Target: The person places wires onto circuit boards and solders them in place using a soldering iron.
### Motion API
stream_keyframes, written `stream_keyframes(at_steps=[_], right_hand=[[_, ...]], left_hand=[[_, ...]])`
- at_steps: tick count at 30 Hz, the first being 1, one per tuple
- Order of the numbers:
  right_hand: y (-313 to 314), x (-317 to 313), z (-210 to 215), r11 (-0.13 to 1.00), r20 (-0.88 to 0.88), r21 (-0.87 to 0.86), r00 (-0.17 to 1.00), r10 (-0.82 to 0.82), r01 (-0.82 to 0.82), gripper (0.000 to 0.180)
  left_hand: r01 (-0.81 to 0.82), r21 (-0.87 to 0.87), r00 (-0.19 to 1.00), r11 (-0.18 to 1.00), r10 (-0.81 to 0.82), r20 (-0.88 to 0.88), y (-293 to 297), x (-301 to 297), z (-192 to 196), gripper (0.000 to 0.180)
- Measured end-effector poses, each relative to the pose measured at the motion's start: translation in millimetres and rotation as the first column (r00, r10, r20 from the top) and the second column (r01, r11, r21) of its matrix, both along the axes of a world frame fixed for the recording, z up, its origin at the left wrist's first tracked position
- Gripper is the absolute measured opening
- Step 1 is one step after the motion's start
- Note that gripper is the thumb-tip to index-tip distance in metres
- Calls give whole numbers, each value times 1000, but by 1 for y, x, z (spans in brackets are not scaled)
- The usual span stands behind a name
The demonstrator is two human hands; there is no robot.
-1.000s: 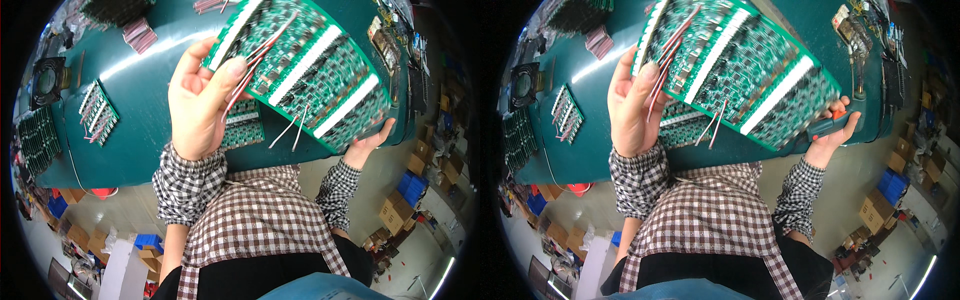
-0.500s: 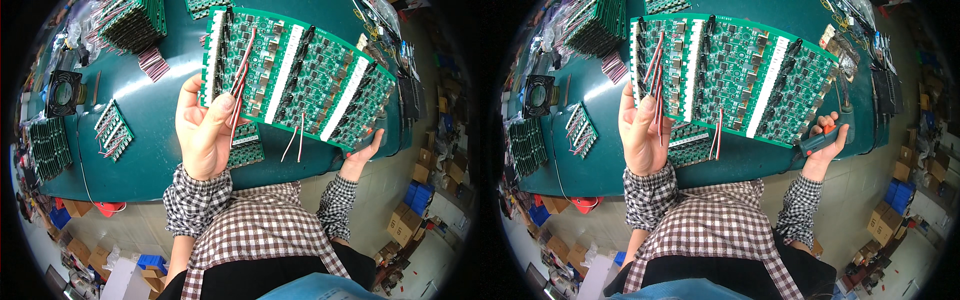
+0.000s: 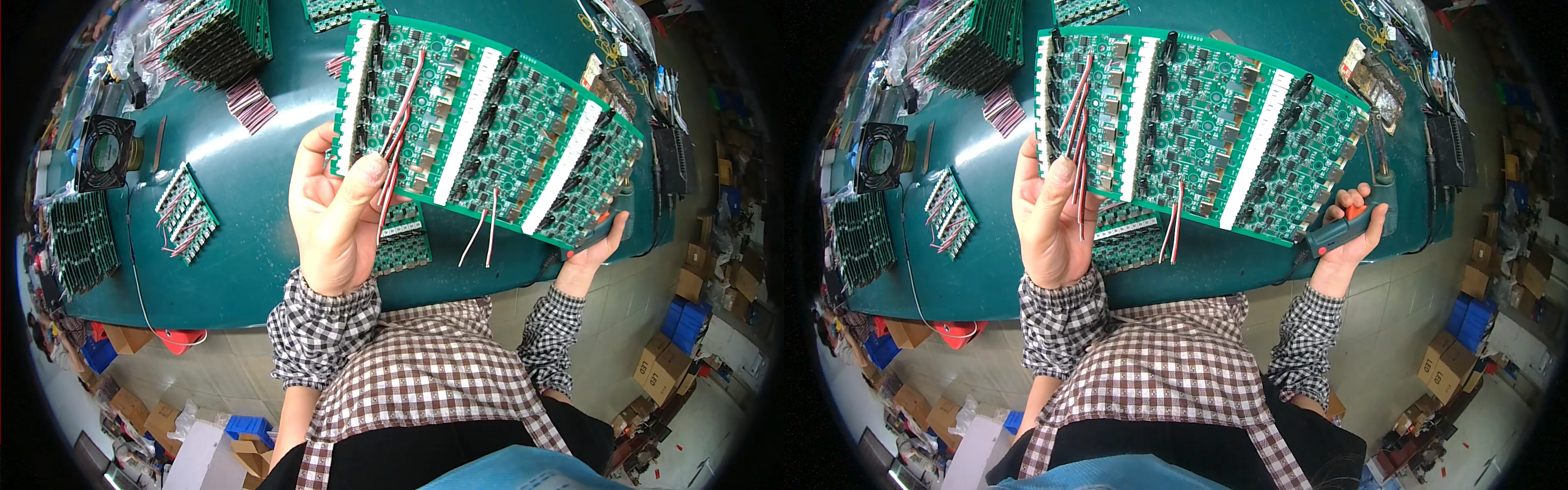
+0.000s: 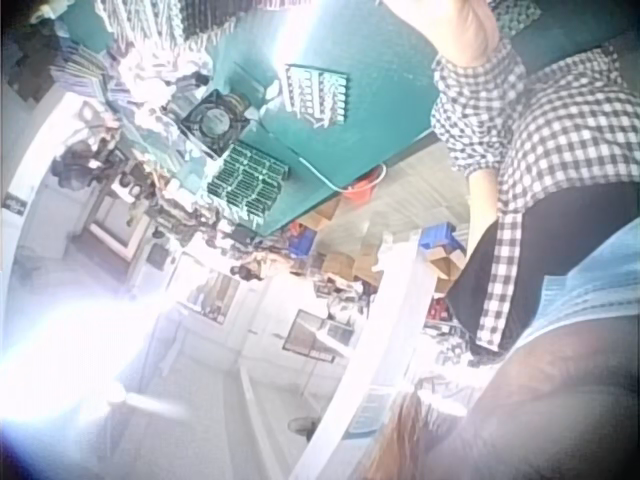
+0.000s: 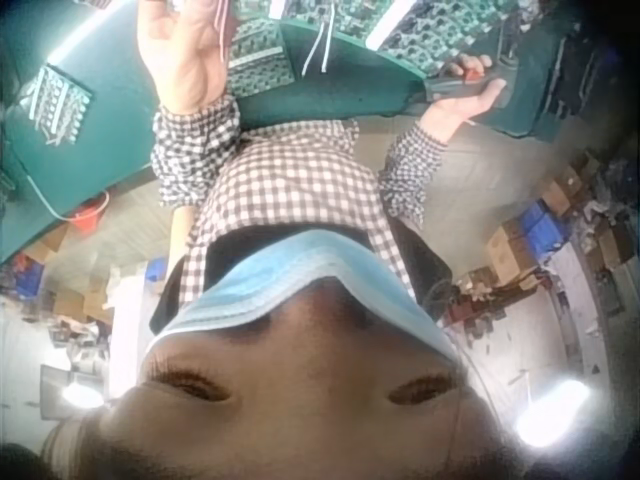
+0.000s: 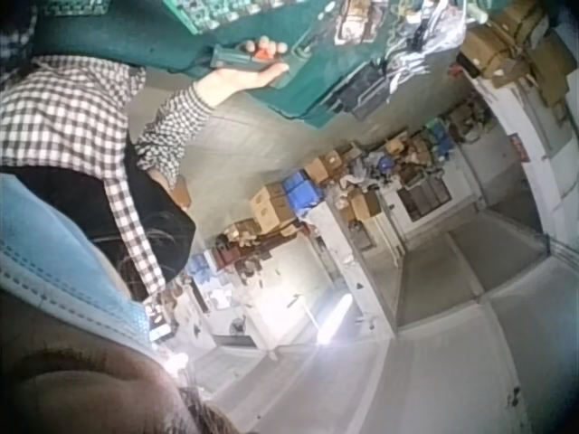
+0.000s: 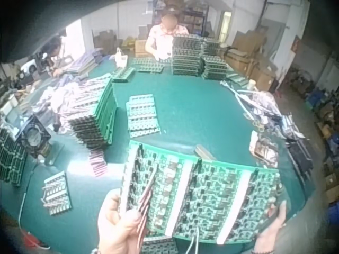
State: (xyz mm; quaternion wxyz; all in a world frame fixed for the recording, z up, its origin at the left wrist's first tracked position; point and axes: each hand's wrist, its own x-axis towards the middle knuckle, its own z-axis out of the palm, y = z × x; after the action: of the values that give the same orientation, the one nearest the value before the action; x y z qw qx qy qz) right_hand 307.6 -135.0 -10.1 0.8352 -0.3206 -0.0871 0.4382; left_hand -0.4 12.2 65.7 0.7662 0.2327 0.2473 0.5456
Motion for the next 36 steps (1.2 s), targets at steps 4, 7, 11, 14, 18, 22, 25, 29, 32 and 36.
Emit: stream_keyframes(at_steps=[4,7,11,14,18,22,25,29,32,36], right_hand=[[0,2,-2,1000,-11,-10,1000,6,-6,36],[-1,4,-2,999,1,-42,1000,-9,9,36],[0,5,-2,978,-92,169,986,141,-124,37],[3,-4,-3,979,-101,164,985,141,-123,37],[4,-18,-2,989,-31,93,992,123,-119,37],[19,-59,-1,988,29,46,989,145,-146,38],[28,-84,4,985,121,-65,978,167,-160,37],[26,-102,10,978,131,-105,973,192,-179,36],[22,-107,13,976,151,-150,972,181,-158,36],[23,-110,15,975,127,-179,980,155,-131,36]], left_hand=[[1,-17,999,1000,-2,-54,3,1,-2,44],[146,-18,945,989,-145,-293,17,2,-3,42],[397,14,762,918,-322,-562,41,25,-15,41],[473,54,671,880,-320,-669,54,44,-43,37],[474,429,252,769,349,-903,52,56,-56,32],[537,591,116,602,641,-759,54,31,-53,33],[575,574,148,582,616,-773,63,23,-71,30],[621,611,234,490,629,-742,65,26,-74,27],[602,611,275,515,584,-764,64,26,-72,27],[602,588,225,540,592,-774,59,26,-68,24]])
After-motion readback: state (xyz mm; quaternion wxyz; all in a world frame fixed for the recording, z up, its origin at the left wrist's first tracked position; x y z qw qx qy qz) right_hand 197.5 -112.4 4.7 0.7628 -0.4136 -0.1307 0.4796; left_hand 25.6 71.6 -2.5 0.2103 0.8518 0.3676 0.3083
